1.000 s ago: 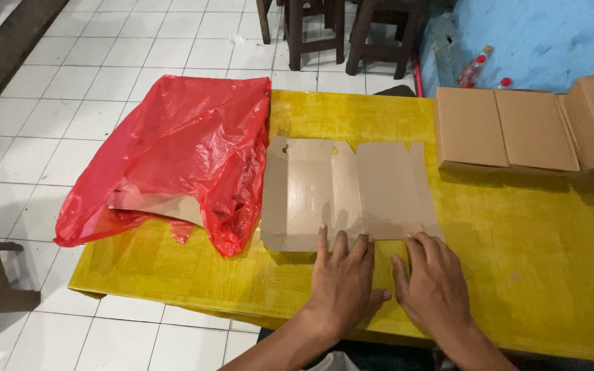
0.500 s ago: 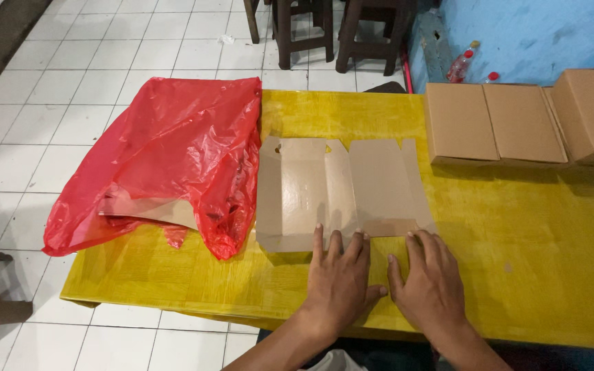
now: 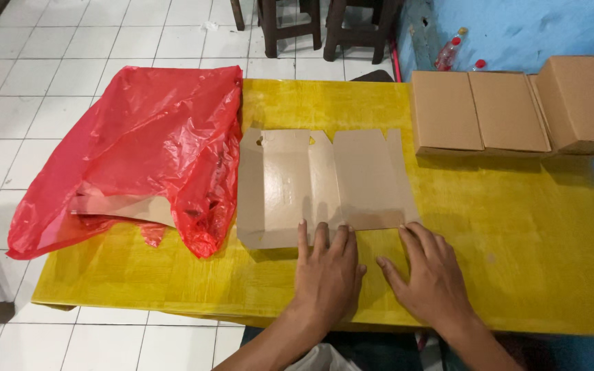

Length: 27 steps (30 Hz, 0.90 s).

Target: The person folds and assembles cardboard food boxes by hand on a table, including tucking in flaps and stacking the completed boxes.

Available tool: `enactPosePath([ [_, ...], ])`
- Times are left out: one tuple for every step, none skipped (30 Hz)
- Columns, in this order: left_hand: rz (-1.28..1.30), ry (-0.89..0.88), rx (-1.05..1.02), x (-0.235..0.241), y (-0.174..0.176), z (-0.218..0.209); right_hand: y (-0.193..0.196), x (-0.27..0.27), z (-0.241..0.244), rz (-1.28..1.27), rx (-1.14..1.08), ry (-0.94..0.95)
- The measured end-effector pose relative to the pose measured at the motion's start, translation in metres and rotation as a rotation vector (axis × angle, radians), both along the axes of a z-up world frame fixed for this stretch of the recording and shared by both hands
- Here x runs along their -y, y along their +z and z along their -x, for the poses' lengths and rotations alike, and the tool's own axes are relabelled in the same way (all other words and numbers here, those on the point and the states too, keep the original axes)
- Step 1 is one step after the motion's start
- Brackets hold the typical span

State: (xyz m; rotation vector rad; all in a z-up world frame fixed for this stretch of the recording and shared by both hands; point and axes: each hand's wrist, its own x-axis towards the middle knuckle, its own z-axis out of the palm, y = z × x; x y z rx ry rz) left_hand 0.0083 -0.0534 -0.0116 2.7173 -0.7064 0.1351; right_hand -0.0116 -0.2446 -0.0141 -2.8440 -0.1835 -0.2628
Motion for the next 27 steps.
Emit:
enactPosePath([
  [-0.005, 0.014, -0.024, 0.003, 0.003, -0.001, 0.0, 0.001, 0.0, 0.003, -0.006, 0.0],
  [-0.012, 0.028, -0.047, 0.005, 0.007, -0.001, -0.001, 0.0, 0.001, 0.005, -0.01, 0.001],
  [-0.018, 0.043, -0.07, 0.007, 0.009, -0.001, -0.001, 0.0, 0.001, 0.006, -0.015, 0.001],
  [-0.052, 0.037, 0.011, 0.012, 0.009, 0.0, -0.002, 0.001, 0.0, 0.004, -0.011, 0.01],
  [-0.086, 0.032, 0.093, 0.019, 0.009, 0.002, -0.002, 0.002, 0.0, 0.001, -0.006, 0.018],
  [-0.12, 0.024, 0.174, 0.026, 0.007, 0.003, -0.003, 0.003, 0.0, -0.001, -0.002, 0.023],
  [-0.079, -0.031, 0.183, 0.032, 0.004, 0.002, -0.004, 0.004, -0.001, 0.003, 0.0, 0.026],
  [-0.039, -0.085, 0.19, 0.038, 0.0, 0.001, -0.005, 0.006, 0.0, 0.007, 0.0, 0.029],
  [0.001, -0.139, 0.197, 0.04, -0.003, 0.002, -0.006, 0.007, 0.0, 0.011, -0.001, 0.032],
  [-0.005, -0.149, 0.192, 0.042, -0.006, 0.003, -0.006, 0.007, 0.001, 0.022, -0.007, 0.033],
  [-0.012, -0.16, 0.187, 0.043, -0.008, 0.003, -0.007, 0.008, 0.001, 0.032, -0.014, 0.034],
  [-0.022, -0.173, 0.183, 0.044, -0.009, 0.003, -0.007, 0.009, 0.001, 0.04, -0.019, 0.032],
  [-0.035, -0.168, 0.184, 0.045, -0.009, 0.003, -0.008, 0.009, 0.0, 0.049, -0.011, 0.035],
  [-0.05, -0.164, 0.182, 0.047, -0.009, 0.004, -0.008, 0.01, -0.001, 0.057, -0.005, 0.038],
  [-0.064, -0.16, 0.179, 0.048, -0.008, 0.003, -0.008, 0.01, -0.002, 0.065, 0.001, 0.04],
  [-0.065, -0.16, 0.157, 0.047, -0.008, 0.004, -0.009, 0.01, -0.002, 0.059, 0.005, 0.032],
  [-0.065, -0.161, 0.134, 0.047, -0.008, 0.005, -0.009, 0.01, -0.002, 0.053, 0.008, 0.023],
  [-0.064, -0.163, 0.112, 0.047, -0.008, 0.005, -0.008, 0.01, -0.002, 0.049, 0.011, 0.013],
  [-0.067, -0.141, 0.096, 0.047, -0.008, 0.003, -0.008, 0.01, -0.004, 0.054, -0.003, 0.006],
  [-0.067, -0.122, 0.078, 0.048, -0.01, 0.003, -0.008, 0.011, -0.005, 0.062, -0.019, -0.004],
  [-0.068, -0.102, 0.06, 0.049, -0.011, 0.003, -0.008, 0.01, -0.004, 0.07, -0.036, -0.014],
  [-0.053, -0.066, 0.067, 0.051, -0.013, 0.005, -0.008, 0.01, -0.003, 0.06, -0.022, -0.012],
  [-0.037, -0.031, 0.073, 0.051, -0.014, 0.007, -0.007, 0.009, -0.002, 0.051, -0.007, -0.01],
  [-0.026, 0.012, 0.088, 0.05, -0.013, 0.007, -0.006, 0.007, -0.003, 0.038, 0.016, -0.002],
  [-0.022, 0.029, 0.092, 0.05, -0.012, 0.006, -0.004, 0.007, -0.004, 0.027, 0.027, -0.003],
  [-0.024, 0.042, 0.093, 0.048, -0.01, 0.007, -0.003, 0.007, -0.002, 0.009, 0.034, -0.007],
  [-0.025, 0.056, 0.094, 0.047, -0.007, 0.006, -0.003, 0.006, -0.002, -0.008, 0.041, -0.011],
])
